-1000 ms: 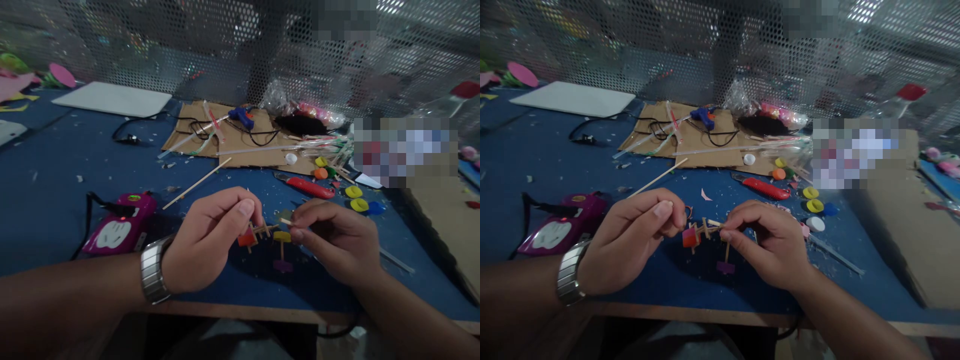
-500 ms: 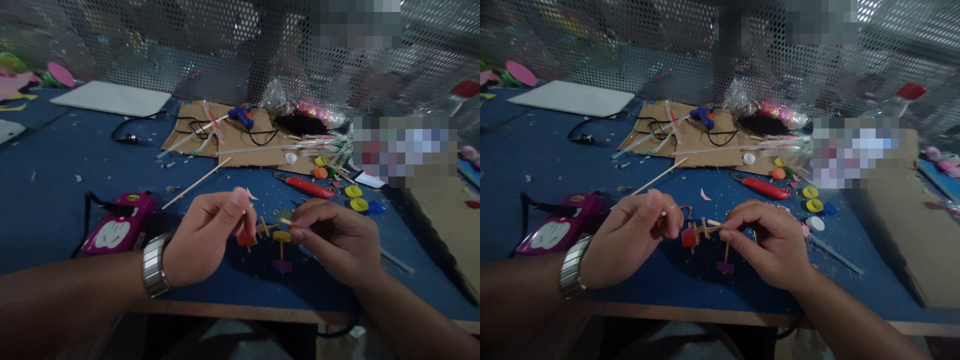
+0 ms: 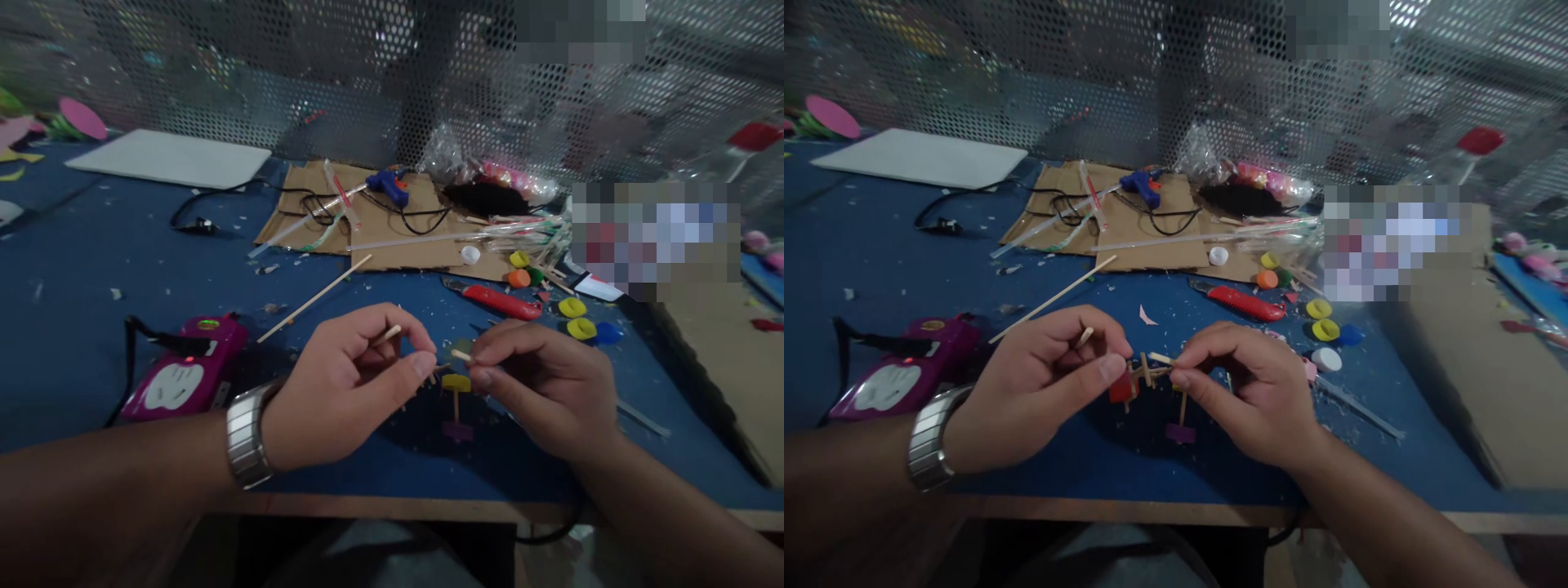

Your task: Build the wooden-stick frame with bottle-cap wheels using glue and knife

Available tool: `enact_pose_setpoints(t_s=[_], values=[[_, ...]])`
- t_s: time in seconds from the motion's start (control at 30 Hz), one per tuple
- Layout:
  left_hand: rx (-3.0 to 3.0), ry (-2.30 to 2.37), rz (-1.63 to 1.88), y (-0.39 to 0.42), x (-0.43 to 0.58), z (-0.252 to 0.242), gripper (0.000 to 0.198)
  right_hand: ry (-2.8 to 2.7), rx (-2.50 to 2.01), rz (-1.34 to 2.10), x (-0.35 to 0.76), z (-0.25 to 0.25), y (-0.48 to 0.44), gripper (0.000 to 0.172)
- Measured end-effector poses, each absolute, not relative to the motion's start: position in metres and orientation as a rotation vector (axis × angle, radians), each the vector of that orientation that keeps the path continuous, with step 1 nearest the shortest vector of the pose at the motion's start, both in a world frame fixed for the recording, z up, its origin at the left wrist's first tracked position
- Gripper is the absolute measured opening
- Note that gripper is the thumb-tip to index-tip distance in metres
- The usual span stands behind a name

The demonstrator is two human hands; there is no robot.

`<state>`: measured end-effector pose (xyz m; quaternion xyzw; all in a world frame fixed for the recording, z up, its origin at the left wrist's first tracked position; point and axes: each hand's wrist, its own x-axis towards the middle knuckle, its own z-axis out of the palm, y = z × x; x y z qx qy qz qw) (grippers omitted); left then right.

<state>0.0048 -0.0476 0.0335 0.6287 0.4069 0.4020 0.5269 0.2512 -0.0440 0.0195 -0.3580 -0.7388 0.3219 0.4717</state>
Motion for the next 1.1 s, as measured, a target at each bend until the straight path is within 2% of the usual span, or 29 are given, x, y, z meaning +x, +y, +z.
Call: enact_pose_setpoints(t_s=[0.2, 0.37, 0.57, 0.77, 0.97, 1.1], values=[[1.763, 0.954, 0.976, -0.051, 0.006, 0.032, 0.024, -1.915, -0.826, 0.705, 0.25, 0.019, -0.044, 0.018], [1.897, 0.912, 1.039, -0.052, 0.008, 0.026, 0.008, -1.966, -0.754, 0.67, 0.247, 0.024, -0.046, 0.019], [1.789, 0.93, 1.095, -0.054, 0.006, 0.026, 0.01, -1.986, -0.781, 0.673, 0.25, 0.024, -0.046, 0.017], [1.832, 1.023, 0.956, -0.048, 0.006, 0.031, 0.018, -1.874, -0.964, 0.616, 0.259, 0.02, -0.046, 0.027], [2.159, 1.149, 0.765, -0.045, 0.007, 0.023, 0.027, -1.705, -0.965, 0.834, 0.256, 0.015, -0.046, 0.015], [2.254, 1.185, 0.731, -0.045, 0.006, 0.019, 0.038, -1.68, -0.963, 0.98, 0.256, 0.013, -0.045, 0.017]])
